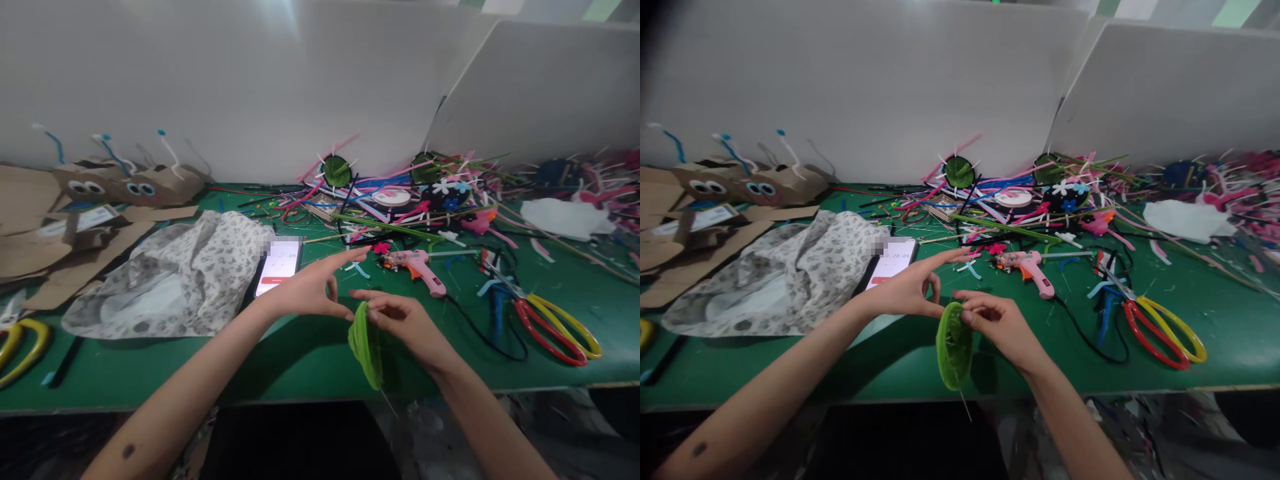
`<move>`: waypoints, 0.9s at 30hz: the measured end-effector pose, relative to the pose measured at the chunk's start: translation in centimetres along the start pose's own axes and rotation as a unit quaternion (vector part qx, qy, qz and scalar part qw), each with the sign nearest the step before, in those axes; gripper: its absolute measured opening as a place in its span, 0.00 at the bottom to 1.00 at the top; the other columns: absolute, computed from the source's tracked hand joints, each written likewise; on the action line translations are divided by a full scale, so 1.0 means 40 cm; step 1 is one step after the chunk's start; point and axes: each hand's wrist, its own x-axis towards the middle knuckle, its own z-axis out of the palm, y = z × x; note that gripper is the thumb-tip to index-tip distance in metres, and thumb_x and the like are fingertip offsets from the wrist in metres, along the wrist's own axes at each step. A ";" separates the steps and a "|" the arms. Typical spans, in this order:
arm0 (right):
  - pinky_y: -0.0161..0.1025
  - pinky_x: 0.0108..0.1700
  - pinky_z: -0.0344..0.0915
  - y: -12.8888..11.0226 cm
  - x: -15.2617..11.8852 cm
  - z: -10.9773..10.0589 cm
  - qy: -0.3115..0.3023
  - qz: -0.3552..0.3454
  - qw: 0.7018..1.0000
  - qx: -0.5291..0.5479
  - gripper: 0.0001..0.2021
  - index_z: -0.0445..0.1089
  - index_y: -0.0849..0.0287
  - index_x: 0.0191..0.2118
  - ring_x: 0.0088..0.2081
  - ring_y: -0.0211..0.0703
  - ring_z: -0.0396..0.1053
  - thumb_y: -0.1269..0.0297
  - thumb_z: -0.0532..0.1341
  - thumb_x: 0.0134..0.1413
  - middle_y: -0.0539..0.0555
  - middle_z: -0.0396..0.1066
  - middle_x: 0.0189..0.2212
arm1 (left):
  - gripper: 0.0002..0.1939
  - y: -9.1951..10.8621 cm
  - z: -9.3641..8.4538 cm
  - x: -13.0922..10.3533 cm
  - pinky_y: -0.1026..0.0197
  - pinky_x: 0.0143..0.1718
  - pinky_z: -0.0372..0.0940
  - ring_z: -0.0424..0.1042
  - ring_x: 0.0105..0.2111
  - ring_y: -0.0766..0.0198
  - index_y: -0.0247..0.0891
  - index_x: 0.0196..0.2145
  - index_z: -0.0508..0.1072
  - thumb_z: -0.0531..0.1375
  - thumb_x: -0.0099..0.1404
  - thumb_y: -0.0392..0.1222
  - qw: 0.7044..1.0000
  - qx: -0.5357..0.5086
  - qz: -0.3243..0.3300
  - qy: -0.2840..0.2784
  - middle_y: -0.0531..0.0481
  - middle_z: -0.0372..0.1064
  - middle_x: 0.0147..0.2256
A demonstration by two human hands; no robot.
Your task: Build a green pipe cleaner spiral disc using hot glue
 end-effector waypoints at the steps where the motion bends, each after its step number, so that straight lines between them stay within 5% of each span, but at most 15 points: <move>1: 0.43 0.45 0.69 0.003 0.004 0.011 -0.003 0.015 1.000 0.020 0.12 0.76 0.57 0.30 0.48 0.50 0.71 0.53 0.69 0.46 0.59 0.75 0.47 | 0.51 -0.002 0.005 0.002 0.63 0.27 0.69 0.73 0.30 0.66 0.58 0.66 0.46 0.69 0.52 0.41 1.000 0.002 0.005 0.002 0.43 0.43 0.68; 3: 0.41 0.42 0.69 0.015 0.009 0.025 0.032 0.019 0.998 0.048 0.12 0.78 0.56 0.30 0.42 0.47 0.73 0.53 0.70 0.44 0.57 0.77 0.40 | 0.50 -0.005 0.013 0.003 0.61 0.31 0.70 0.74 0.43 0.56 0.58 0.66 0.46 0.68 0.53 0.41 1.000 0.005 0.018 0.012 0.44 0.41 0.68; 6: 0.38 0.39 0.68 0.033 0.008 0.018 0.111 0.007 0.990 0.082 0.13 0.78 0.55 0.31 0.34 0.42 0.72 0.53 0.72 0.40 0.53 0.77 0.30 | 0.52 -0.010 0.009 0.000 0.54 0.43 0.70 0.60 0.59 0.44 0.58 0.66 0.47 0.70 0.51 0.42 0.999 0.012 0.041 0.032 0.47 0.40 0.68; 8: 0.38 0.38 0.68 0.038 0.003 -0.005 0.138 0.007 0.987 0.081 0.15 0.78 0.57 0.30 0.33 0.42 0.72 0.52 0.73 0.38 0.53 0.77 0.29 | 0.51 -0.015 -0.003 -0.004 0.51 0.49 0.68 0.63 0.57 0.47 0.58 0.66 0.48 0.71 0.51 0.44 0.997 -0.004 0.039 0.061 0.48 0.42 0.68; 12: 0.41 0.38 0.70 0.032 -0.002 -0.059 0.169 -0.006 0.984 -0.050 0.16 0.77 0.59 0.32 0.34 0.45 0.73 0.51 0.70 0.42 0.55 0.77 0.31 | 0.37 -0.028 -0.028 -0.005 0.58 0.37 0.72 0.75 0.38 0.62 0.58 0.66 0.46 0.60 0.65 0.44 0.981 -0.079 0.002 0.179 0.46 0.48 0.66; 14: 0.43 0.38 0.70 0.024 0.005 -0.073 0.175 -0.031 0.969 -0.172 0.13 0.77 0.58 0.33 0.34 0.47 0.73 0.53 0.67 0.48 0.55 0.77 0.32 | 0.34 -0.033 -0.034 -0.001 0.59 0.41 0.71 0.73 0.46 0.58 0.57 0.65 0.48 0.57 0.67 0.41 0.971 -0.092 0.008 0.219 0.48 0.45 0.67; 16: 0.44 0.38 0.70 0.014 0.021 -0.076 0.165 -0.077 0.939 -0.293 0.09 0.76 0.56 0.33 0.35 0.47 0.73 0.57 0.63 0.54 0.54 0.77 0.34 | 0.32 -0.032 -0.034 0.005 0.56 0.51 0.67 0.64 0.57 0.54 0.55 0.64 0.51 0.57 0.66 0.38 0.974 -0.103 0.009 0.202 0.51 0.43 0.68; 19: 0.44 0.42 0.69 -0.004 0.055 -0.067 0.120 -0.146 0.879 -0.437 0.08 0.76 0.56 0.34 0.39 0.48 0.73 0.64 0.58 0.58 0.54 0.77 0.36 | 0.32 -0.022 -0.030 0.010 0.52 0.56 0.63 0.59 0.61 0.53 0.54 0.64 0.53 0.57 0.65 0.38 0.982 -0.139 -0.014 0.129 0.49 0.48 0.67; 23: 0.43 0.42 0.67 -0.029 0.102 -0.036 0.048 -0.155 0.810 -0.563 0.09 0.76 0.59 0.36 0.39 0.47 0.73 0.72 0.56 0.59 0.56 0.76 0.36 | 0.42 -0.014 -0.016 0.006 0.48 0.56 0.63 0.62 0.59 0.51 0.50 0.64 0.53 0.66 0.56 0.39 0.992 -0.087 -0.060 0.065 0.43 0.58 0.62; 27: 0.40 0.40 0.65 -0.037 0.136 -0.001 0.013 -0.148 0.800 -0.582 0.09 0.76 0.59 0.35 0.37 0.46 0.72 0.73 0.58 0.58 0.55 0.76 0.33 | 0.38 -0.031 0.010 -0.002 0.51 0.48 0.69 0.74 0.46 0.54 0.44 0.61 0.60 0.65 0.55 0.36 0.994 -0.013 -0.089 0.070 0.44 0.73 0.49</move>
